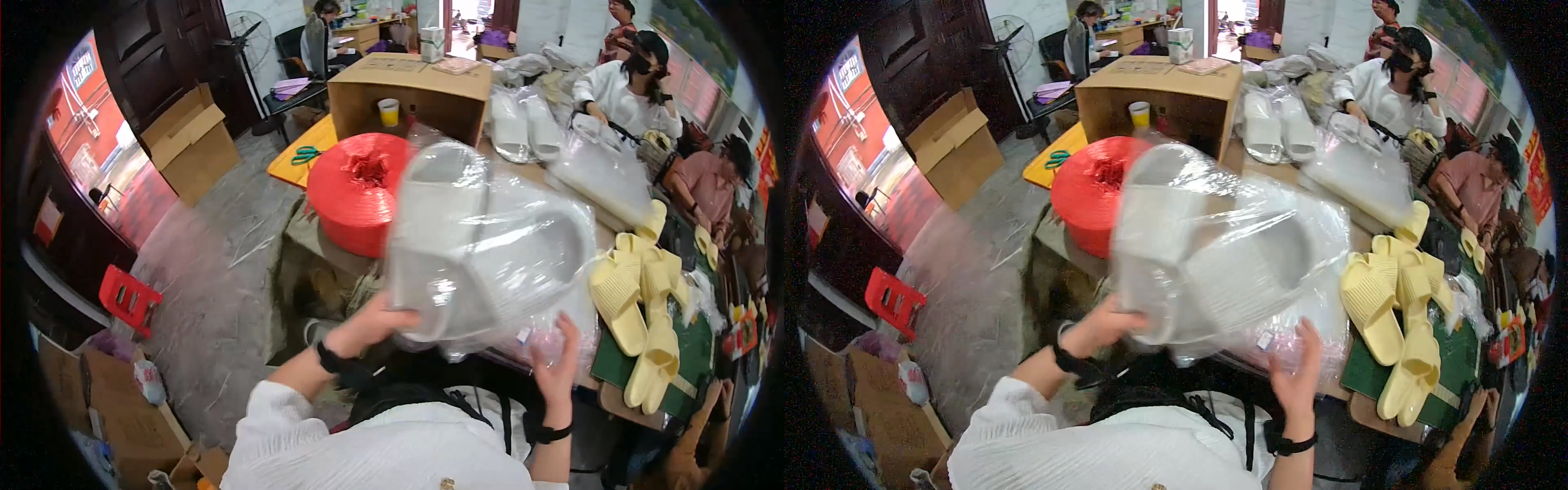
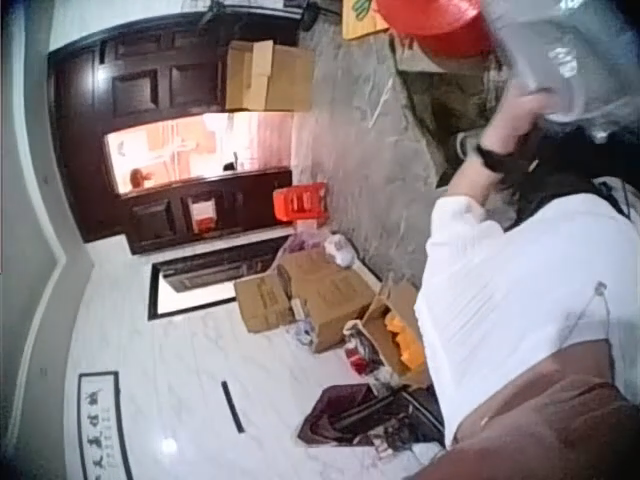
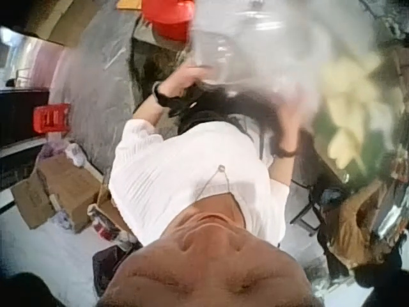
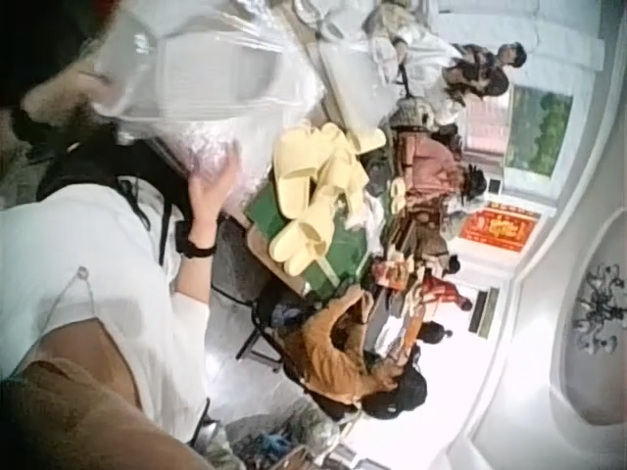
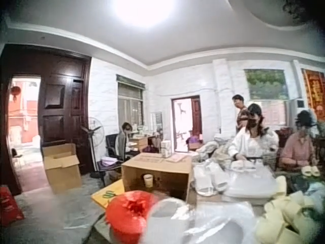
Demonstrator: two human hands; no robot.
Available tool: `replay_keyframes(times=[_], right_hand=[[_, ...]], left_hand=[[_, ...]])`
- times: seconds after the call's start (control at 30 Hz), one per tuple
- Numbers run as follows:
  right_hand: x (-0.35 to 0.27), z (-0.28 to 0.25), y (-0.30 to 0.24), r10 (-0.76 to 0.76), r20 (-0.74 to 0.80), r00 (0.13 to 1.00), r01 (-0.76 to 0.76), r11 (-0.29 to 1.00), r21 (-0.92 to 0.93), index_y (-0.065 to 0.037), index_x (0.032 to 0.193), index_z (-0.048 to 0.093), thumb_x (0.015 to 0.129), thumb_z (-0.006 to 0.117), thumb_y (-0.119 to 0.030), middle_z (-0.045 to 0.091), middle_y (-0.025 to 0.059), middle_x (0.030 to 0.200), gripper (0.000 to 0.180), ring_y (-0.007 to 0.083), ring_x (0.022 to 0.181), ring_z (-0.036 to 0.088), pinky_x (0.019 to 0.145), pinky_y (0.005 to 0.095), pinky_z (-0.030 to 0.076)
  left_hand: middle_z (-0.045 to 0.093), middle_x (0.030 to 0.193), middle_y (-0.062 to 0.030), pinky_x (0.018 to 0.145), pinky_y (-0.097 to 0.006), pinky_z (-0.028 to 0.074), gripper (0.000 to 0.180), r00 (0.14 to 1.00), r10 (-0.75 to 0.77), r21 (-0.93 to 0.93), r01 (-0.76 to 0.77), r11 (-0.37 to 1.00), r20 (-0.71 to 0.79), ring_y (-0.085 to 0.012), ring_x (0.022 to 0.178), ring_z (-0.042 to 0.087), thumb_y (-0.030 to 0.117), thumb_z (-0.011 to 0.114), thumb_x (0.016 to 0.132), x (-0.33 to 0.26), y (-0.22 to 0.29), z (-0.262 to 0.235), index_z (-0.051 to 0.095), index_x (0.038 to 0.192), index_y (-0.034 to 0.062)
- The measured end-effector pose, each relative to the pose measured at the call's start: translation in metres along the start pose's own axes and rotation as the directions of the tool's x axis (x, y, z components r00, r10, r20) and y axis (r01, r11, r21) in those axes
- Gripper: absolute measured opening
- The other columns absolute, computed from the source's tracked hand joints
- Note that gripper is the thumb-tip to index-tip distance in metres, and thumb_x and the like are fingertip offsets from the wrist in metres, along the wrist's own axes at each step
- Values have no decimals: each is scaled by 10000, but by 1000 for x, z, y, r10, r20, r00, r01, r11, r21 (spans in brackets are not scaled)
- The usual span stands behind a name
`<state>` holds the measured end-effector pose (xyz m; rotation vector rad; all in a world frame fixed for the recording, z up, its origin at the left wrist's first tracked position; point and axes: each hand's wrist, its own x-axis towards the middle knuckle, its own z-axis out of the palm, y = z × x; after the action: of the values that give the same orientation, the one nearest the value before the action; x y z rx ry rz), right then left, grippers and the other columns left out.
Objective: The recorder is placing pairs of sandals into clear plastic bags at a manufacturing workstation.
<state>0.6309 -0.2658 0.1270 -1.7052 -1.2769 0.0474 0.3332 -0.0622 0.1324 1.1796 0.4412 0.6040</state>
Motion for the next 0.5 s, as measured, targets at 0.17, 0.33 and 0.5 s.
replay_keyframes(times=[0.17,0.33,0.5], right_hand=[[2,-15,54,153,-19,988,-154,982,-112,-13,1270,530,795,720,-50,501,193,1393,513,336,1290,477,1087,416,371],[-7,-7,73,166,5,986,-164,978,-131,-9,1191,597,793,738,-87,496,189,1405,430,345,1282,480,1057,406,401],[-7,-2,65,156,4,988,-153,975,-163,-6,1177,604,790,734,-77,492,190,1407,415,347,1294,468,1063,405,400]], left_hand=[[661,1189,-65,950,-334,474,621,955,-206,54,222,974,-211,-173,1085,613,85,794,722,-127,43,-166,568,1293,-5],[686,1156,-77,942,-331,489,592,675,-513,-106,547,830,-531,-210,1012,656,62,771,743,-248,20,-266,569,1294,-15],[696,1067,-124,732,-465,561,394,361,-587,-360,528,769,-725,-272,874,687,122,716,812,-259,-66,-298,607,1169,-3]])
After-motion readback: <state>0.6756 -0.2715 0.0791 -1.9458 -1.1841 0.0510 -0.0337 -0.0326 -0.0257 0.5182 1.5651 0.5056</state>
